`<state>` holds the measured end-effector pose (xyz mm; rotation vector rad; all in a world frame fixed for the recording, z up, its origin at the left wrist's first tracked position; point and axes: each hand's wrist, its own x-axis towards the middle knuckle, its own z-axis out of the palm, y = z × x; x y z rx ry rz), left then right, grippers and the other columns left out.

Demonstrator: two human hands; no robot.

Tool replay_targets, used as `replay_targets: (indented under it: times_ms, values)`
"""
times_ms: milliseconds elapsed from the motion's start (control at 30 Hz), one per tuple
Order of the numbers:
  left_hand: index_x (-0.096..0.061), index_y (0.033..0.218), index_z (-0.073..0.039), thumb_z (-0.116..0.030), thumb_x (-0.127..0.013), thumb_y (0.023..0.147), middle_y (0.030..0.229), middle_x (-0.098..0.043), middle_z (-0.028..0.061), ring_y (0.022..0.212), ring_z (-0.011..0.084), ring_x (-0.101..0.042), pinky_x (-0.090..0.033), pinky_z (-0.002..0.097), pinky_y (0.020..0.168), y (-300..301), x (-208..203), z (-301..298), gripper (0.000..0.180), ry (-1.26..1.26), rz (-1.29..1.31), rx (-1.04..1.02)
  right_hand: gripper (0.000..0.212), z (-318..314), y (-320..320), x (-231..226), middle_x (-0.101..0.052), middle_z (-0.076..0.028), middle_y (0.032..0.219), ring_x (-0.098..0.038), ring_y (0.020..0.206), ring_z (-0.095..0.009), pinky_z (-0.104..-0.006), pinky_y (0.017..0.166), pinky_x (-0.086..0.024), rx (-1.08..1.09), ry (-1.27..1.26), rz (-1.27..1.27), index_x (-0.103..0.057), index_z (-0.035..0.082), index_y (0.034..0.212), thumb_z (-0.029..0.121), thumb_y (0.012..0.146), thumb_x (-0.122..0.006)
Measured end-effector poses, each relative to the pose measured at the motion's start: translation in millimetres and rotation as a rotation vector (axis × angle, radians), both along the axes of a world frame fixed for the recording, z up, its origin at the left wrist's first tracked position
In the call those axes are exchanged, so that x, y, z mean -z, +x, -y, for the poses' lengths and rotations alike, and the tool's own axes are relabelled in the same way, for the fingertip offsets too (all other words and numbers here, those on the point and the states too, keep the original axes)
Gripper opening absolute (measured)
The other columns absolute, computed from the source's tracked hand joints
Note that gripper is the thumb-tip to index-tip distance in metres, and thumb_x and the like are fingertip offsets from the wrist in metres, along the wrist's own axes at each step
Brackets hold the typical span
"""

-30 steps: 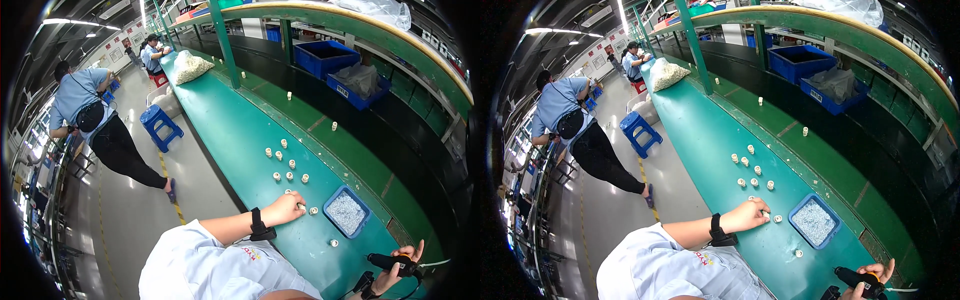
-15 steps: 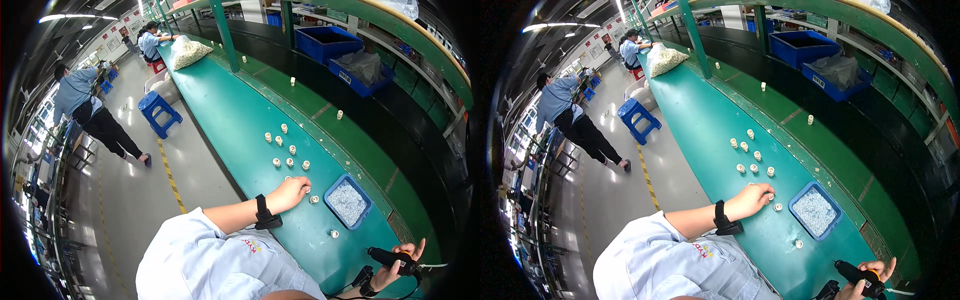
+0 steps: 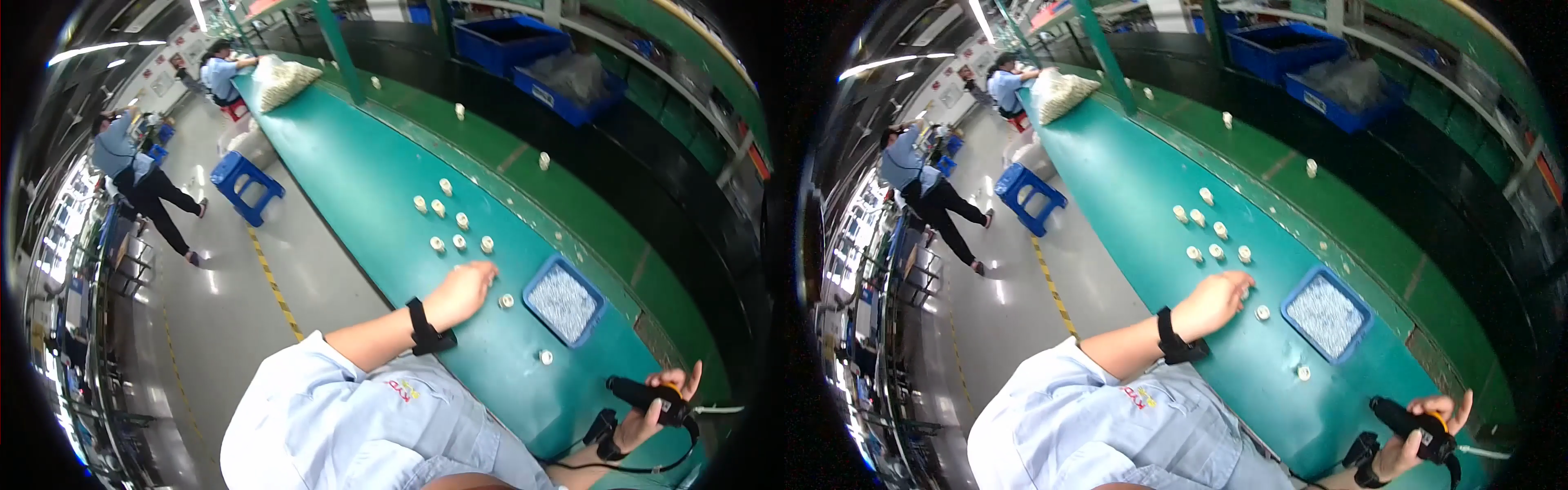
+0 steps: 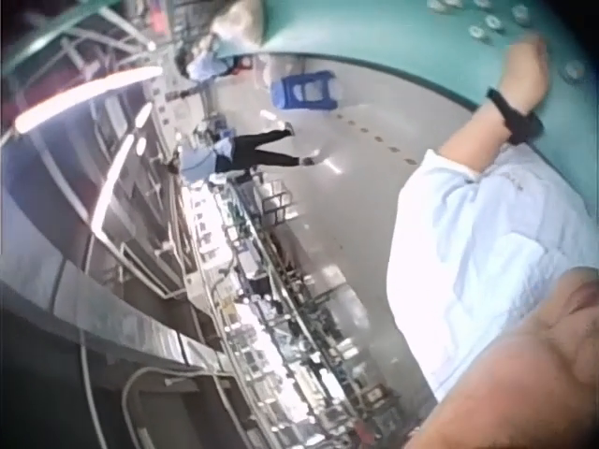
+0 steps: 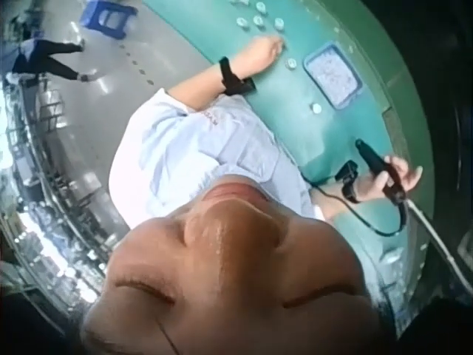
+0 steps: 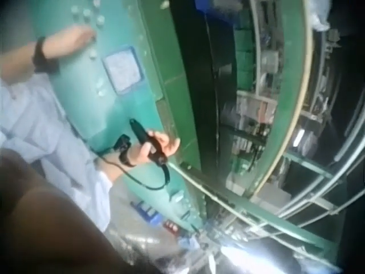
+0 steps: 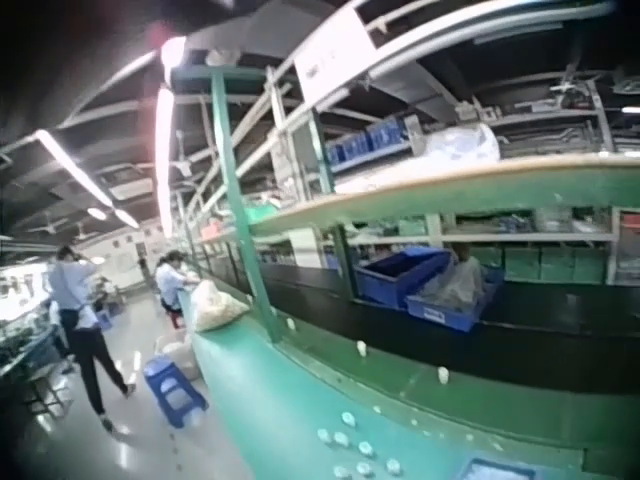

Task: The person picks up a screw from a tray, places it into a white plastic component, and drives it in using a power screwdriver before setting it aside and repeating the process.

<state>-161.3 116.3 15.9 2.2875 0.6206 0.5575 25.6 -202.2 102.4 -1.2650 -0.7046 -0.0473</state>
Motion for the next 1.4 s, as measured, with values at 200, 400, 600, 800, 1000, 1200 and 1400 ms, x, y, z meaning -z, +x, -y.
replay_targets:
  times_ms: [200, 400, 600, 800, 1000, 1200, 1400]
  values:
    - [-0.057, 0.111, 0.002, -0.008, -0.046, 0.096, 0.091, -0.063, 0.0172, 0.067, 0.0222, -0.066, -0.053, 0.0341, 0.063, -2, -14, 5, 0.021, -0.175, -0.097, -0.075, 0.084, 3, -1, 5, -0.050, -0.008, 0.095, -0.051, 0.083, -0.018, -0.0323, 0.075, -0.045, -0.015, 0.066, -0.017, -0.030, 0.001, 0.141, 0.027, 0.074, -0.074]
    - [-0.058, 0.110, -0.001, -0.007, -0.051, 0.093, 0.099, -0.062, 0.0171, 0.075, 0.0282, -0.065, -0.052, 0.0376, 0.064, 4, -35, 11, 0.019, 0.169, -0.065, -0.087, 0.080, 6, -1, 8, -0.053, -0.010, 0.099, -0.054, 0.087, -0.020, -0.0381, 0.080, -0.048, 0.011, 0.016, -0.016, -0.035, 0.001, 0.137, 0.031, 0.074, -0.076]
    - [-0.060, 0.108, -0.004, -0.006, -0.066, 0.083, 0.108, -0.060, 0.0136, 0.087, 0.0316, -0.062, -0.052, 0.0383, 0.072, 10, -66, 60, 0.026, 0.159, 0.042, 0.060, 0.065, 6, -9, 20, -0.056, -0.014, 0.105, -0.057, 0.083, -0.023, -0.0401, 0.079, -0.051, 0.117, 0.029, 0.188, -0.042, 0.000, 0.131, 0.029, 0.081, -0.070]
    - [-0.061, 0.107, -0.004, -0.011, -0.075, 0.073, 0.108, -0.061, 0.0110, 0.094, 0.0300, -0.060, -0.051, 0.0370, 0.078, 36, -24, 92, 0.038, -0.222, 0.008, 0.540, 0.059, 15, -23, 32, -0.058, -0.014, 0.099, -0.058, 0.076, -0.022, -0.0357, 0.071, -0.051, 0.181, -0.069, 0.094, -0.044, -0.001, 0.129, 0.027, 0.083, -0.068]
    - [-0.065, 0.100, -0.004, -0.010, -0.075, 0.073, 0.095, -0.065, 0.0098, 0.087, 0.0291, -0.061, -0.050, 0.0358, 0.076, 47, 7, 94, 0.029, -0.274, 0.020, 0.527, 0.051, 16, -30, 35, -0.060, -0.011, 0.090, -0.056, 0.073, -0.018, -0.0351, 0.068, -0.049, 0.161, -0.069, 0.045, -0.048, 0.000, 0.124, 0.027, 0.084, -0.067]
    - [-0.069, 0.093, -0.004, -0.008, -0.075, 0.074, 0.081, -0.067, 0.0086, 0.078, 0.0259, -0.060, -0.049, 0.0345, 0.069, 50, 15, 95, 0.020, -0.389, 0.023, 0.470, 0.047, 1, -28, 33, -0.057, -0.008, 0.085, -0.054, 0.071, -0.016, -0.0344, 0.069, -0.045, 0.035, 0.007, 0.030, -0.049, 0.004, 0.121, 0.032, 0.086, -0.063]
    - [-0.070, 0.093, -0.006, -0.009, -0.075, 0.073, 0.081, -0.068, 0.0088, 0.076, 0.0245, -0.059, -0.049, 0.0349, 0.067, 53, 17, 90, 0.020, -0.440, -0.025, 0.469, 0.049, -33, -28, 5, -0.054, -0.005, 0.067, -0.055, 0.057, -0.017, -0.0310, 0.058, -0.045, -0.252, 0.185, -0.021, -0.047, 0.006, 0.117, 0.036, 0.085, -0.068]
